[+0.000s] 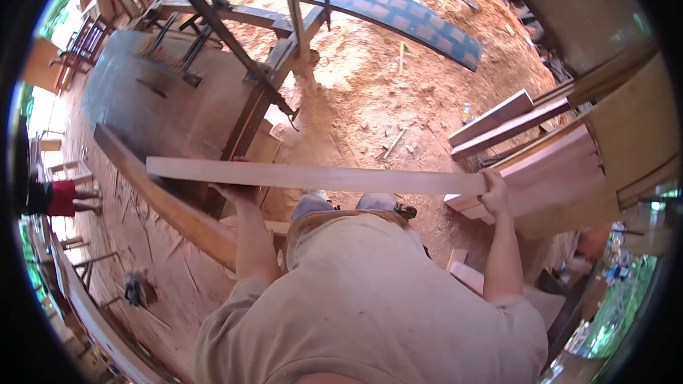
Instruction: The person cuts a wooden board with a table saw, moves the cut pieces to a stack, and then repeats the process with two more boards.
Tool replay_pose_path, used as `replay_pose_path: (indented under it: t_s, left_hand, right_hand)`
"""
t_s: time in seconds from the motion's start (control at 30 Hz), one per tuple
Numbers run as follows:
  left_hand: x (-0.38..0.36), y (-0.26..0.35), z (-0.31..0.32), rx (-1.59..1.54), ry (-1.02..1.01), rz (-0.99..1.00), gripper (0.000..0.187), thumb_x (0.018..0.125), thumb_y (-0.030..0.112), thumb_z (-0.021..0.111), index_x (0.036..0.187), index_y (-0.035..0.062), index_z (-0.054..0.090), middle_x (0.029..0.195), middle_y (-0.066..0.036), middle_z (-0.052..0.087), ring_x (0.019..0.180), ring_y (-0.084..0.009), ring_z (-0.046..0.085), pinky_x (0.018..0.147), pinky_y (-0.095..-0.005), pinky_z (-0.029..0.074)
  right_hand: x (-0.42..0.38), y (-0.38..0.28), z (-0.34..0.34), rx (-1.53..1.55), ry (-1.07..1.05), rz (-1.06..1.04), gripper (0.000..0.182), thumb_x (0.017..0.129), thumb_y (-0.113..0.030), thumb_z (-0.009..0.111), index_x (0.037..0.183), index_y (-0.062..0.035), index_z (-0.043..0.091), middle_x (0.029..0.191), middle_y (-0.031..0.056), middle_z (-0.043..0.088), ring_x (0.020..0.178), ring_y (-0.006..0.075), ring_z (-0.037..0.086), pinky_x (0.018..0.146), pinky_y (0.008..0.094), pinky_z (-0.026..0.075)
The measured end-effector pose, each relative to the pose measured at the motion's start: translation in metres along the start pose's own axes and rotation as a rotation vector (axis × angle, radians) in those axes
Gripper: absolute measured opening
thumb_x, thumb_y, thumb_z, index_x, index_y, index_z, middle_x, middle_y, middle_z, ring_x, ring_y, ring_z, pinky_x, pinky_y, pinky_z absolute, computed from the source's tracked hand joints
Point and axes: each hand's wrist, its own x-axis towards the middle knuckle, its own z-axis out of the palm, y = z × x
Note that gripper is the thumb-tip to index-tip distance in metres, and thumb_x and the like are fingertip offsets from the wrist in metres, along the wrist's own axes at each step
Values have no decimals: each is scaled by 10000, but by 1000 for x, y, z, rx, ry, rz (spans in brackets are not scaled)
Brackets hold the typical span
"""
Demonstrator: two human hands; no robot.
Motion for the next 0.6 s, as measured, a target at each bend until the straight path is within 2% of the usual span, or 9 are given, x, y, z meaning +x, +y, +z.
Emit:
replay_pose_path:
  t_s: [0.13,0.27,0.3,0.33,0.37,0.4,0.43,0.5,0.6]
  left_hand:
    - [-11,-13,4,162,95,73,957,681,987,355,1079,155,609,1070,-80,613,968,-272,604,934,-470,495]
    - [-36,-48,36,-34,-156,-57,969,663,989,387,1085,145,609,1099,-78,619,1041,-269,594,954,-480,492]
    - [-37,-57,41,105,-201,-23,925,708,934,439,1088,108,611,1101,-94,633,1051,-264,599,982,-472,479]
    - [-39,-68,49,118,-197,-13,925,708,934,439,1088,108,611,1101,-94,633,1051,-264,599,982,-472,479]
    - [-42,-86,62,74,-93,-2,857,759,863,471,1100,89,612,1099,-103,639,1038,-269,607,990,-465,473]
    - [-46,-101,71,37,11,10,789,810,791,503,1113,71,613,1098,-112,646,1025,-274,615,999,-459,468]
    - [-48,-115,78,55,2,32,789,810,791,503,1113,71,613,1098,-112,646,1025,-274,615,999,-459,468]
    - [-42,-137,94,626,-269,279,631,899,623,515,1157,54,604,1119,-143,639,1031,-295,612,993,-459,460]
    - [-44,-159,163,749,-536,363,600,921,572,504,1185,42,597,1146,-176,624,1061,-324,604,968,-463,467]
  right_hand:
    - [54,109,81,216,331,-110,804,530,116,687,1306,-50,560,1298,121,548,1183,285,541,990,357,474]
    - [114,75,142,1156,312,970,607,784,-284,695,1330,-92,513,1356,156,485,1171,325,534,937,580,456]
    - [116,-16,135,1105,212,1103,675,825,-406,699,1327,-3,494,1273,171,562,1177,395,546,859,590,514]
    - [122,-54,155,1303,-8,1120,738,829,-495,683,1344,-18,456,1280,169,547,1167,416,526,833,619,504]
    - [164,25,270,1231,-249,1317,766,815,-510,688,1365,-48,423,1321,172,510,1188,389,510,894,587,477]
    - [151,-108,220,1052,-417,1207,738,825,-401,712,1384,-60,374,1319,152,487,1161,349,514,907,562,458]
    - [162,-93,286,1066,-484,1275,690,834,-336,704,1380,-74,373,1301,146,487,1149,328,514,891,544,460]
    - [172,-99,350,1103,-596,1322,650,843,-272,696,1376,-88,372,1283,139,487,1137,307,514,876,525,462]
    - [172,-140,339,1255,-487,1387,526,865,-180,639,1338,-131,414,1230,120,501,1121,270,510,864,515,464]
